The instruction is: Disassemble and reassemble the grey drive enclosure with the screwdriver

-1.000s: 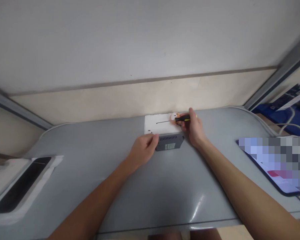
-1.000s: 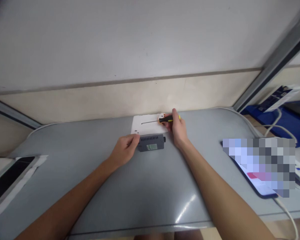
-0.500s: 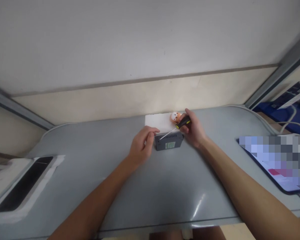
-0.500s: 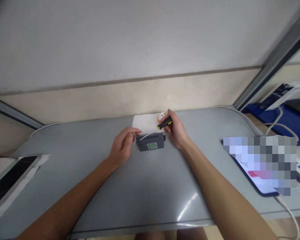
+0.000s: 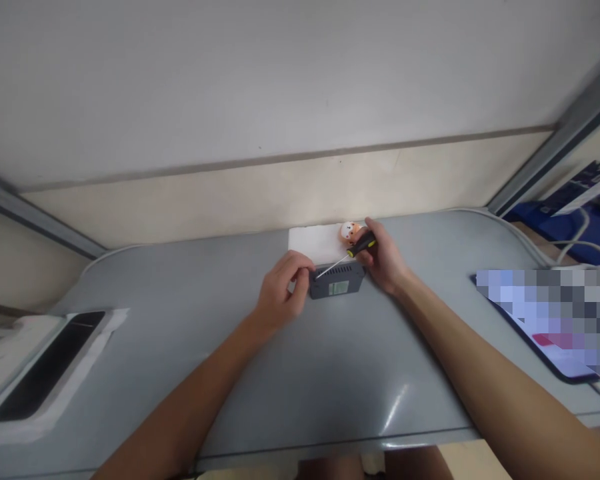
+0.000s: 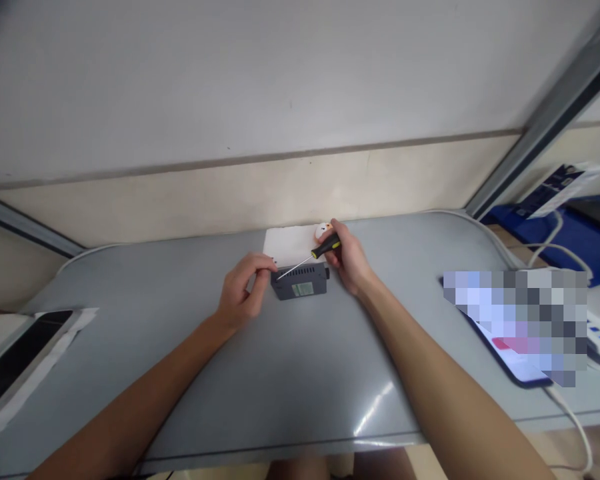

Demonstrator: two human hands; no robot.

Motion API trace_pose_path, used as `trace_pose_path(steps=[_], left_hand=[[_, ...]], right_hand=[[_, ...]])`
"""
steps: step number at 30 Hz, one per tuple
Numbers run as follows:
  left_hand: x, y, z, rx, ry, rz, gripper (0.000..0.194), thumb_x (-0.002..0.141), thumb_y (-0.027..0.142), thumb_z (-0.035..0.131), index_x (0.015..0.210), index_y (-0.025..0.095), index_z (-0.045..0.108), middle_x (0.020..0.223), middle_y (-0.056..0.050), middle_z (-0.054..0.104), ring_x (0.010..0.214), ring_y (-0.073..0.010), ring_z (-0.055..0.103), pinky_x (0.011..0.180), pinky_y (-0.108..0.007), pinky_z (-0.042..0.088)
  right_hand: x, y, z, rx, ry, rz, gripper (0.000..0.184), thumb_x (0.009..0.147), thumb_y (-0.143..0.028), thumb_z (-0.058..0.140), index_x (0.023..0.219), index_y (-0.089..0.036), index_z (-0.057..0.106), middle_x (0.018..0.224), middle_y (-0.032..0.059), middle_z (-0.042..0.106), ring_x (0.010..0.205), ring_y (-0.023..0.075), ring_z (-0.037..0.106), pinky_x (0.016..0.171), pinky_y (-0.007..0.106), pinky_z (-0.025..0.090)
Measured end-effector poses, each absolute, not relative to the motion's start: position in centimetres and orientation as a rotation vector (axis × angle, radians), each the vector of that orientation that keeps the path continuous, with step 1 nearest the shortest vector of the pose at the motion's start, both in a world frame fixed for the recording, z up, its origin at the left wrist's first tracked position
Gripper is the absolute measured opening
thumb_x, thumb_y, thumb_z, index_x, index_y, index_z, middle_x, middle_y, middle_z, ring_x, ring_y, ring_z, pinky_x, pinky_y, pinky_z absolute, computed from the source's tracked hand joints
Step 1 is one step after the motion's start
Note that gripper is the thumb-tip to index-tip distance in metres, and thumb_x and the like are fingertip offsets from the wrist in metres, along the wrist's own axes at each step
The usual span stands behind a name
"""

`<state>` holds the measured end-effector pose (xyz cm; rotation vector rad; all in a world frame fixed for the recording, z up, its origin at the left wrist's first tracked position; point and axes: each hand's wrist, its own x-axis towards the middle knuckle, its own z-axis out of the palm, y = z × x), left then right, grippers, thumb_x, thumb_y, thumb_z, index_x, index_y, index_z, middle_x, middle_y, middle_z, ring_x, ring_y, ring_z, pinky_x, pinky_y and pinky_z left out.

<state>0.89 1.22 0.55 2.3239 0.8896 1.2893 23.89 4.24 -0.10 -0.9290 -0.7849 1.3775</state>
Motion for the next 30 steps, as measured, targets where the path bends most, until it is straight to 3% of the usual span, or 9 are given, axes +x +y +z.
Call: trace_pose_path(steps=[9, 18, 30], left_hand=[[0.83, 1.56, 0.59, 2.432, 0.739, 1.407, 0.019, 0.101, 0.009, 0.047, 0.093, 0.020, 0.061, 0.091, -0.005, 0.062, 0.083, -0.0159, 0.060, 0.073, -0.030, 0.050], [0.75, 1.39, 0.72, 2.502, 0.728, 1.414, 0.018, 0.099, 0.008, 0.047, 0.093, 0.019, 0.060, 0.091, -0.005, 0.063, 0.082, -0.0157, 0.061, 0.072, -0.030, 0.051], [0.51, 1.55, 0.61, 2.650, 0.690, 1.466, 0.021, 0.087, 0.002, 0.052, 0.093, 0.021, 0.060, 0.097, -0.005, 0.059, 0.075, -0.0134, 0.058, 0.064, -0.028, 0.048]], right_hand=[[23.98, 4.40, -0.17, -0.903, -0.771, 1.396, 0.043, 0.089, -0.058, 0.066, 0.070, -0.019, 0.066, 0.058, -0.0022, 0.050, 0.041, 0.0049, 0.028, 0.041, 0.025, 0.015], [24.04, 4.32, -0.19, -0.946, -0.800, 1.398, 0.044, 0.093, -0.058, 0.060, 0.072, -0.020, 0.066, 0.050, -0.0045, 0.041, 0.042, 0.0068, 0.027, 0.044, 0.025, 0.020], [24.00, 4.46, -0.05, -0.964, -0.813, 1.339, 0.044, 0.088, -0.062, 0.063, 0.071, -0.022, 0.065, 0.051, -0.0033, 0.046, 0.043, 0.0091, 0.028, 0.046, 0.029, 0.017]])
